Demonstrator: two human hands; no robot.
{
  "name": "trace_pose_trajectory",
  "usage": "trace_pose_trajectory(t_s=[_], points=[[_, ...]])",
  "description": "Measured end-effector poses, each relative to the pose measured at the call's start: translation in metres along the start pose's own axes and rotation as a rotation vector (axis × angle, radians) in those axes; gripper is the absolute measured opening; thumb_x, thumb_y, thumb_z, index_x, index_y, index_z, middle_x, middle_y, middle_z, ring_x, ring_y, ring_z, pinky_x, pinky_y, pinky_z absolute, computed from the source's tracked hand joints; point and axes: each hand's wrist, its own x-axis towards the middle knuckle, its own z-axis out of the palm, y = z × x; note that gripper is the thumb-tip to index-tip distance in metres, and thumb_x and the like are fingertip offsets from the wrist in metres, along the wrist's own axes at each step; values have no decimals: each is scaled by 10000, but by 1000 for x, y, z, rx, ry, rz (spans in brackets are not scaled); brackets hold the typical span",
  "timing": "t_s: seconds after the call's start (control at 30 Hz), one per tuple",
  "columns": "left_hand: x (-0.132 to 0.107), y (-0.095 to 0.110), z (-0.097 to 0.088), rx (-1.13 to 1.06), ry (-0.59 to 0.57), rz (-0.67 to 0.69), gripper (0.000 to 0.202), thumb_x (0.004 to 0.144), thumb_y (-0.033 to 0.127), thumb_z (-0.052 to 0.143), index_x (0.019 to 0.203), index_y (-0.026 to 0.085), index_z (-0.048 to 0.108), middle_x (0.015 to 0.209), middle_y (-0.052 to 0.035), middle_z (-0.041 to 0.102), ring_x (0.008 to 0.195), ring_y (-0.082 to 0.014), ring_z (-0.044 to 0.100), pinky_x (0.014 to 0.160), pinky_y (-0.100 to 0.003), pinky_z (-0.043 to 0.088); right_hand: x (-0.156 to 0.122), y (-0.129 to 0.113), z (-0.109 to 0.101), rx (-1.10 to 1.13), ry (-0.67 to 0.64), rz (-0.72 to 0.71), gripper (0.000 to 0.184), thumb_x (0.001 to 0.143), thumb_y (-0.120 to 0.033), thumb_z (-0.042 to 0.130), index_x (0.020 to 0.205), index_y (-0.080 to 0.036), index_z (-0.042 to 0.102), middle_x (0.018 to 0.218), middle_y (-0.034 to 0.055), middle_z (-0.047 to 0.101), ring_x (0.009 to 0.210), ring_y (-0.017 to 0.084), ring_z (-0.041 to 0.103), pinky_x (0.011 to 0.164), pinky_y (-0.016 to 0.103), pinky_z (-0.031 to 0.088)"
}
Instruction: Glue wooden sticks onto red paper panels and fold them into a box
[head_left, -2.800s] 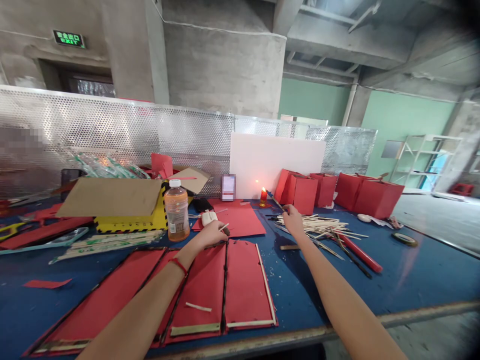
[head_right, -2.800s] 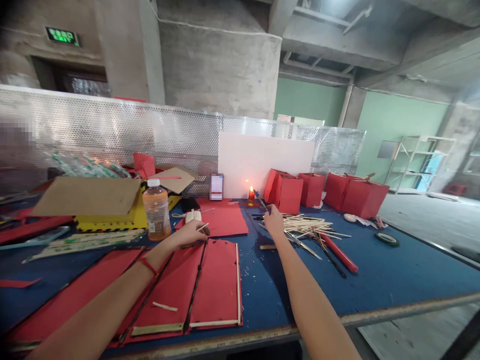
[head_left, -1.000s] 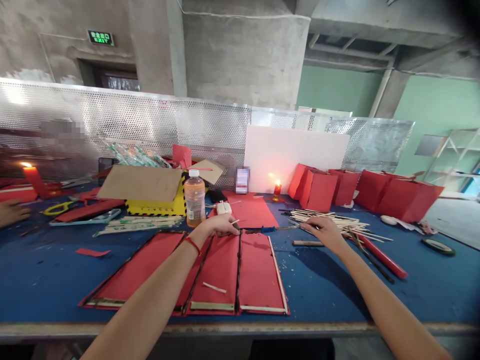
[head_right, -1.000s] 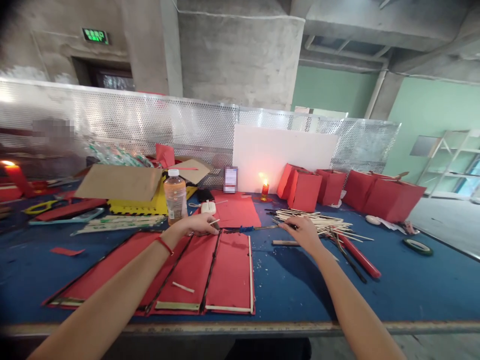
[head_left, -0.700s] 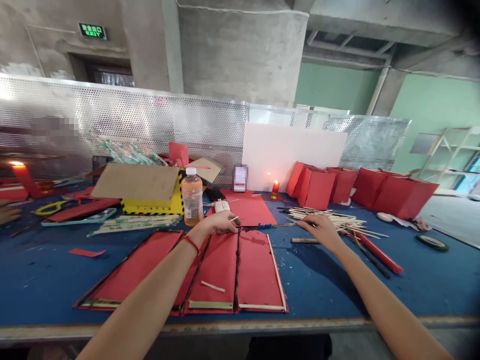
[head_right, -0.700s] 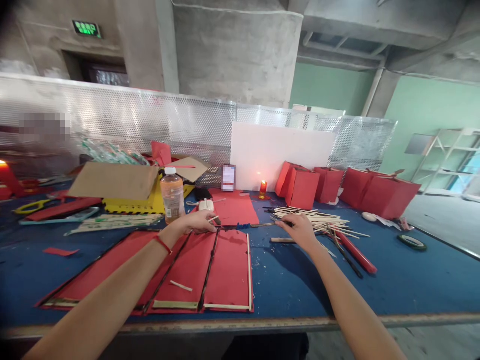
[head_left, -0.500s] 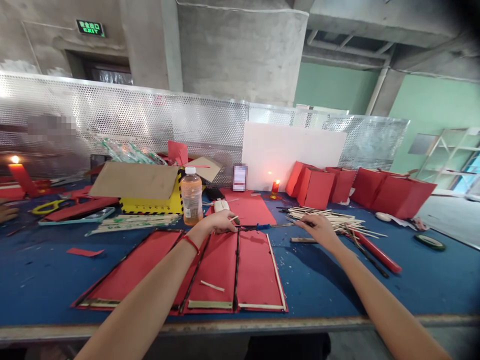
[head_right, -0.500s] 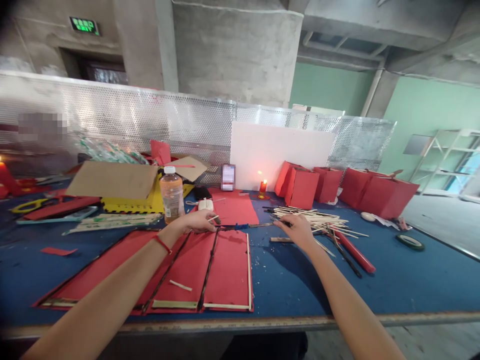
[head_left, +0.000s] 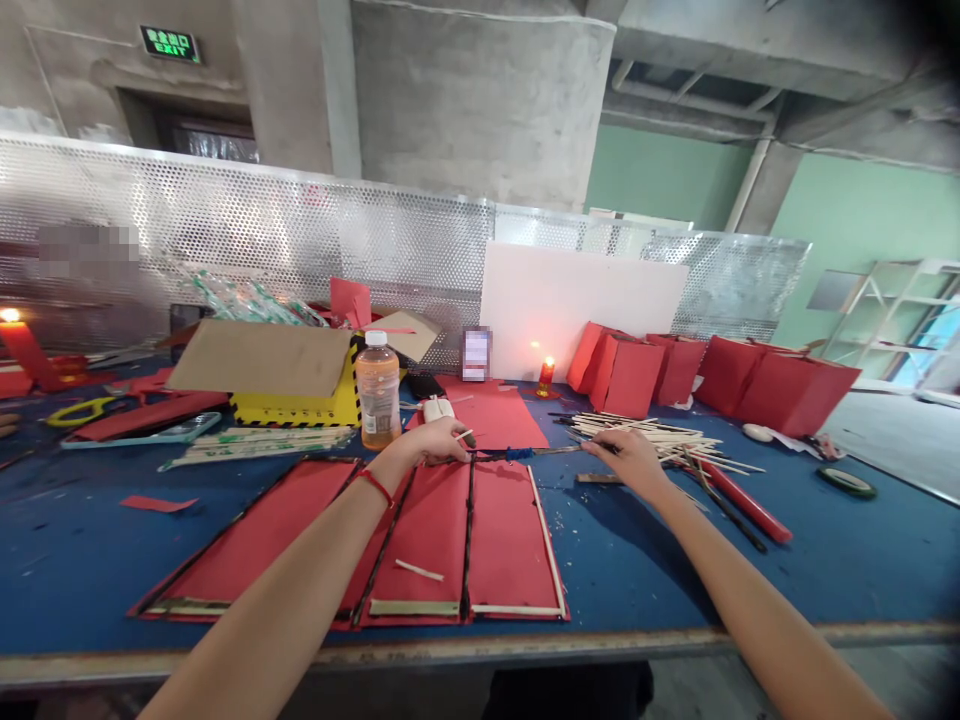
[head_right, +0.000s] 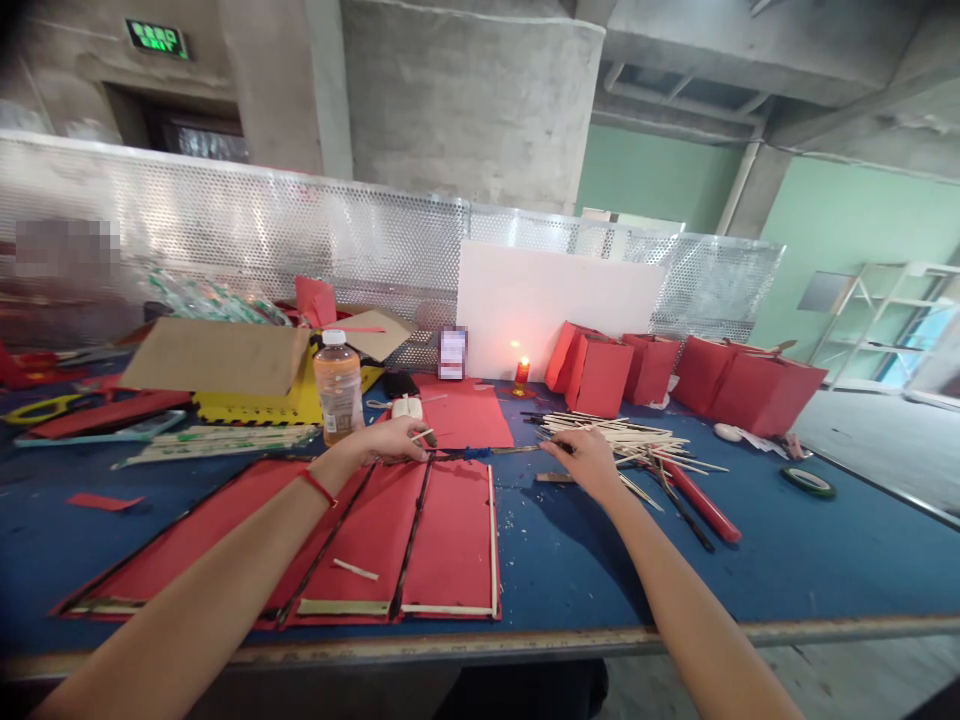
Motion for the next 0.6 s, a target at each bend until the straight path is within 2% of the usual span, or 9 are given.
trace_pose_trajectory(t_s=[0.37,0.6], points=[[-7,6,1,-51,50,-27,268,683,101,626,942,147,574,409,97,360,370,-69,289,400,-199,193,-3,-6,2,-156,67,-45,467,937,-539,447,744,-212,719,699,40,726,677,185,634,658,295,322],[-4,4,1,-27,67,-35,279,675,114,653,947,143,597,439,94,376,372,-64,310,403,-198,213,-3,-3,6,-112,51,58,456,898,-566,487,727,-221,731,654,34,701,638,182,601,609,279,320]])
